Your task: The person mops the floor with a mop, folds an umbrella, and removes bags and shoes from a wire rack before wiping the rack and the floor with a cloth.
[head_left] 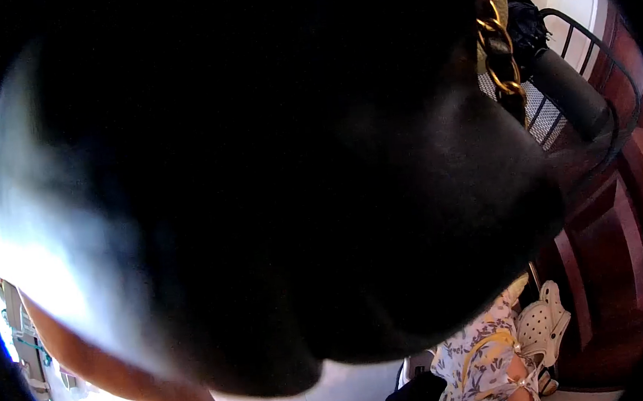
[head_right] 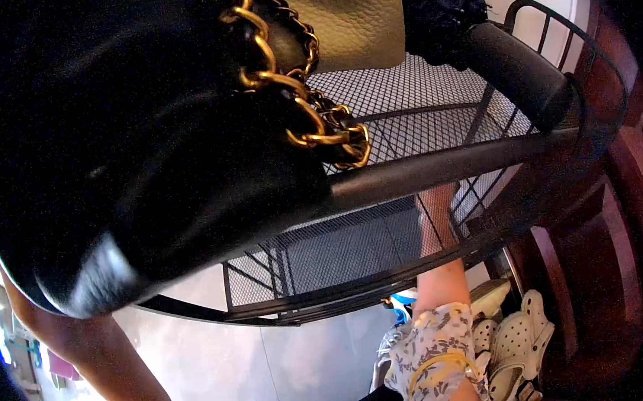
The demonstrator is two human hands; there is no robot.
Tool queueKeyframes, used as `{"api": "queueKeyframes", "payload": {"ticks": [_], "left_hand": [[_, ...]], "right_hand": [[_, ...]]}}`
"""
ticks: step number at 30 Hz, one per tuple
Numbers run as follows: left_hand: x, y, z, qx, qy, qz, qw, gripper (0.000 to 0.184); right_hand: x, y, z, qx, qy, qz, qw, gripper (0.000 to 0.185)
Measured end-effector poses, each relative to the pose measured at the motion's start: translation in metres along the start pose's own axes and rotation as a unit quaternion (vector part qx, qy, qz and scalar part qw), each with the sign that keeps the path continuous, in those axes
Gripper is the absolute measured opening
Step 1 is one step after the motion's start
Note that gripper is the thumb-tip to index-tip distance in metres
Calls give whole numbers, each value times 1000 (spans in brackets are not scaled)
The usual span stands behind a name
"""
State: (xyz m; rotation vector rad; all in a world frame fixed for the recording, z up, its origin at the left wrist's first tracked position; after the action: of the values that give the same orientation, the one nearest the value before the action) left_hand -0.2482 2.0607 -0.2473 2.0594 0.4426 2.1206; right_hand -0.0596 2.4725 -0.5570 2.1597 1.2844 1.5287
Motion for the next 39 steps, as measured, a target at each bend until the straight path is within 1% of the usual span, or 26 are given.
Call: {"api": "queueKeyframes", "payload": {"ticks": [1,5,6,8,9,10,11,12,13,14,16,18,19,20,22,24,26,28,29,30,32,33,34,36,38,39], "left_hand": [[-1,-4,2,-74,43,48,995,48],[16,-16,8,-220,99,146,959,45],[25,-18,15,-310,204,164,914,33],[23,-17,1,-394,310,184,845,31],[22,-16,-7,-457,303,146,823,32],[20,-15,-15,-518,295,106,796,34],[19,-15,-16,-548,290,85,780,36],[17,-14,-17,-576,287,65,763,38],[18,-12,-13,-579,237,24,780,34],[19,-13,-9,-550,251,45,795,32],[20,-17,-3,-488,282,85,822,27],[20,-16,-5,-525,269,64,805,23],[20,-15,-6,-557,261,37,788,21],[20,-16,-5,-537,246,40,806,20],[24,-16,-3,-486,246,62,836,21],[28,-16,4,-434,299,90,845,28],[30,-18,8,-436,319,85,837,32],[31,-18,7,-438,299,58,846,33],[27,-15,4,-441,291,54,847,33],[28,-15,4,-443,283,46,850,33],[29,-14,6,-436,289,50,851,33],[28,-16,6,-432,300,57,849,33],[28,-17,6,-430,299,54,850,33],[27,-15,6,-416,300,64,856,33],[26,-17,5,-377,312,96,867,34],[23,-17,-1,-419,302,79,853,31]], "right_hand": [[-5,-5,-16,22,13,0,1000,31],[-42,-21,-104,138,91,-22,986,29],[-57,-23,-131,177,118,-34,977,29],[-95,-28,-184,260,185,-65,945,28],[-116,-31,-207,303,216,-106,922,28],[-137,-36,-225,344,232,-214,884,26],[-150,-31,-237,312,274,-307,856,25],[-177,-43,-248,331,315,-215,863,23],[-190,-46,-256,356,334,-203,849,23],[-197,-39,-267,379,353,-191,834,24],[-205,-32,-266,370,333,-324,805,22],[-205,-15,-251,377,364,-299,797,21],[-209,-2,-241,371,368,-360,773,22],[-214,15,-233,364,371,-420,744,24],[-223,58,-214,268,273,-602,701,23],[-203,106,-194,349,285,-625,638,29],[-184,103,-199,440,239,-565,656,35],[-156,104,-212,608,92,-502,608,34],[-146,103,-222,614,83,-461,635,33],[-150,90,-236,618,85,-458,633,33],[-153,81,-266,723,3,-420,548,33],[-161,81,-266,642,61,-445,621,34],[-182,69,-276,647,100,-339,675,33],[-189,78,-279,685,86,-320,649,31],[-205,72,-267,608,164,-258,733,29],[-220,55,-259,595,198,-276,728,28]]}}
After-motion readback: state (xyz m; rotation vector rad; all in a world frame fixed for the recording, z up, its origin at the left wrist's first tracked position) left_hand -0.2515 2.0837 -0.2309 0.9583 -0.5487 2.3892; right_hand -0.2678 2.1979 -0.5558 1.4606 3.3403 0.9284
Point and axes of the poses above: each hand's wrist, its own x-axis towards the middle knuckle, its own y-axis out of the back of the hand, z = x × y, the point moved 3 cm from there along x, towards the middle knuckle
